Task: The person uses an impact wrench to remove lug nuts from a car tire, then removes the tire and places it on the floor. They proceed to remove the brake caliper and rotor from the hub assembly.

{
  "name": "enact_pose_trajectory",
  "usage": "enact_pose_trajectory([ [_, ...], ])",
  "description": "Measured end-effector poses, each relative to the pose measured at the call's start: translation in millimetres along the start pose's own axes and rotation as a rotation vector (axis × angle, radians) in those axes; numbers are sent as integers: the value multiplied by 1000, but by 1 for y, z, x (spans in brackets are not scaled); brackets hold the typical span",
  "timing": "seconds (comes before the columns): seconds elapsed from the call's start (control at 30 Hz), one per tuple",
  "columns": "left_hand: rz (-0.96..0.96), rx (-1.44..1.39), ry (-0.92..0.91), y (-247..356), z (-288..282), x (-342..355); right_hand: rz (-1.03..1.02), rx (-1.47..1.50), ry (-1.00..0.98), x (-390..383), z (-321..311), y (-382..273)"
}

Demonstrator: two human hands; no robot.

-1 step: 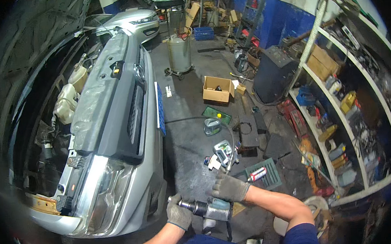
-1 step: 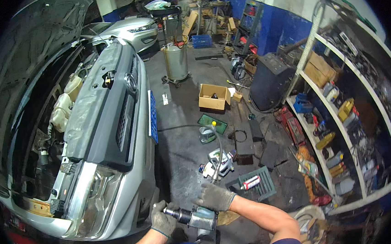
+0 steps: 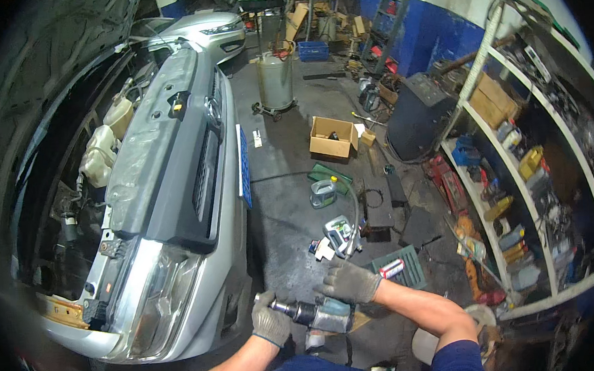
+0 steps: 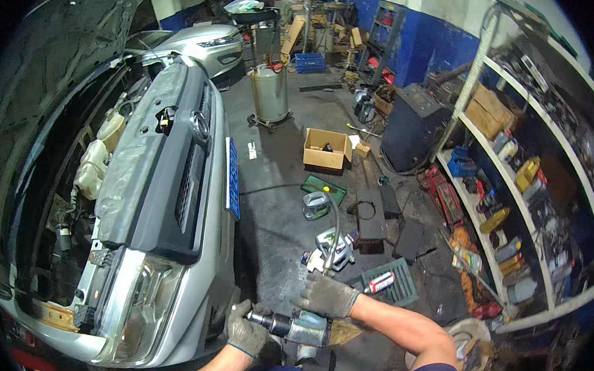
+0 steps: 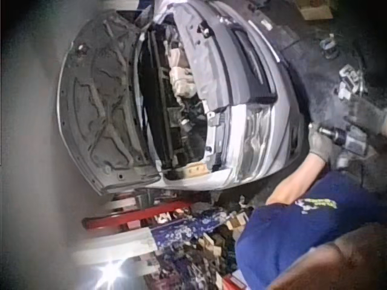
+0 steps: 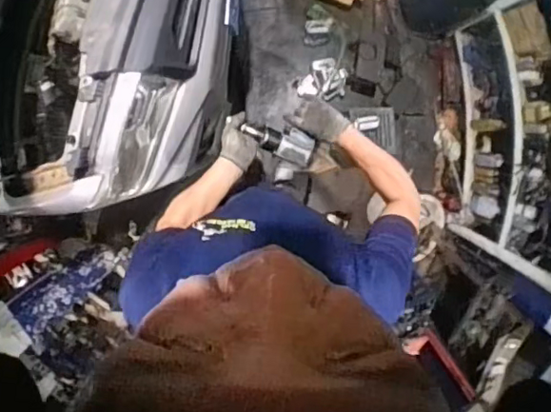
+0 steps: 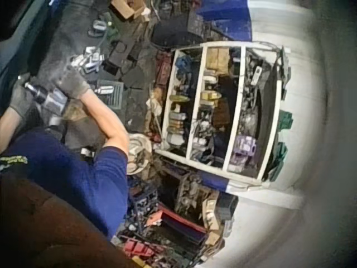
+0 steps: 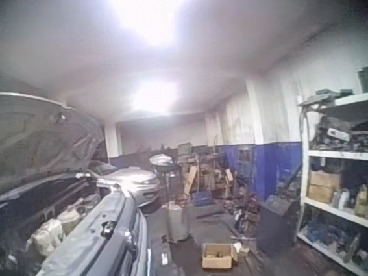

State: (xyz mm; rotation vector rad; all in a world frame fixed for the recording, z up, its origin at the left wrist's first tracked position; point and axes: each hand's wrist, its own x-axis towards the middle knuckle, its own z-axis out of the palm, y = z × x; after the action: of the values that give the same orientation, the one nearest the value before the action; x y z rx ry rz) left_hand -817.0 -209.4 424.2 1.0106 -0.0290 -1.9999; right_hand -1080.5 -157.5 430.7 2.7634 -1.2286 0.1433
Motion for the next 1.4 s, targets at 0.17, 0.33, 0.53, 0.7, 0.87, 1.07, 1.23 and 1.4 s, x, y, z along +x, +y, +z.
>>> enact_pose_trajectory([
  [0.17, 76, -22, -183, 33, 122, 84, 5, -38, 67, 49, -37, 144],
  [0.33, 181, 25, -389, 83, 253, 184, 62, -16, 74, 113, -54, 302],
  [0.53, 119, 62, -672, 170, 418, 275, 186, 224, 241, 188, -95, 453],
  [0.7, 243, 109, -742, 205, 517, 344, 97, 288, 504, 239, -91, 575],
  [0.87, 393, 339, -726, 193, 578, 457, 121, 312, 490, 264, -44, 706],
  [1.07, 336, 398, -438, 183, 671, 595, 105, 322, 664, 299, 37, 857],
  [1.23, 376, 504, -359, 222, 767, 670, 171, 342, 639, 358, 76, 960],
  [1.4, 419, 507, -232, 266, 846, 721, 187, 330, 750, 432, 93, 1056],
])
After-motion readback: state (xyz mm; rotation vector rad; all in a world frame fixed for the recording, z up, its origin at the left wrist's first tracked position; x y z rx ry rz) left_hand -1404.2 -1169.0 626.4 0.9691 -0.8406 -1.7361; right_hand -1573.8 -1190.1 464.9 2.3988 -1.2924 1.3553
